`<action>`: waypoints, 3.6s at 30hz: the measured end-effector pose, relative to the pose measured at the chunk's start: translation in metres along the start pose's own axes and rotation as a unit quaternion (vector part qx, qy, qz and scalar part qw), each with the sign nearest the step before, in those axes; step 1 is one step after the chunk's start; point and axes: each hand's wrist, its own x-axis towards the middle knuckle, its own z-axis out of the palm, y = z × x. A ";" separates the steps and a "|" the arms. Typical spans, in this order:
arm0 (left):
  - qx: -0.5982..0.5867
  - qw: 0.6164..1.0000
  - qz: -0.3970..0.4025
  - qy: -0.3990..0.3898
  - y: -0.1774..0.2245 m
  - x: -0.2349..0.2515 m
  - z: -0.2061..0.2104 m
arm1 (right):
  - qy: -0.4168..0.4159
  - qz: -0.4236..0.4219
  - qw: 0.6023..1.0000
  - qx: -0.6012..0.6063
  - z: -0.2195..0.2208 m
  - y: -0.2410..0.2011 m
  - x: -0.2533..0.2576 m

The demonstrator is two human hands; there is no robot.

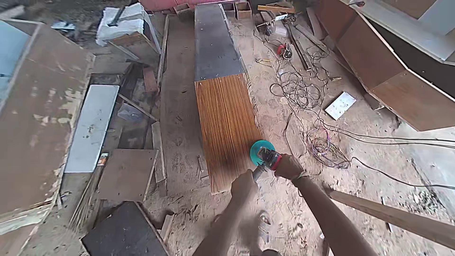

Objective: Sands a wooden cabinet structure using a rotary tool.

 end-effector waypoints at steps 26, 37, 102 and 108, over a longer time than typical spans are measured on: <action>-0.067 0.994 0.006 0.091 0.054 0.175 -0.301 | 0.050 -0.059 0.997 -0.028 -0.295 -0.157 0.165; -0.109 0.993 -0.003 0.035 0.083 0.143 -0.242 | 0.028 -0.071 0.996 -0.048 -0.262 -0.099 0.166; -0.082 0.995 0.008 0.055 0.030 0.121 -0.214 | 0.010 -0.097 0.994 -0.049 -0.209 -0.121 0.134; -0.126 0.989 -0.040 0.058 0.012 0.081 -0.127 | 0.046 -0.077 0.991 -0.095 -0.137 -0.094 0.102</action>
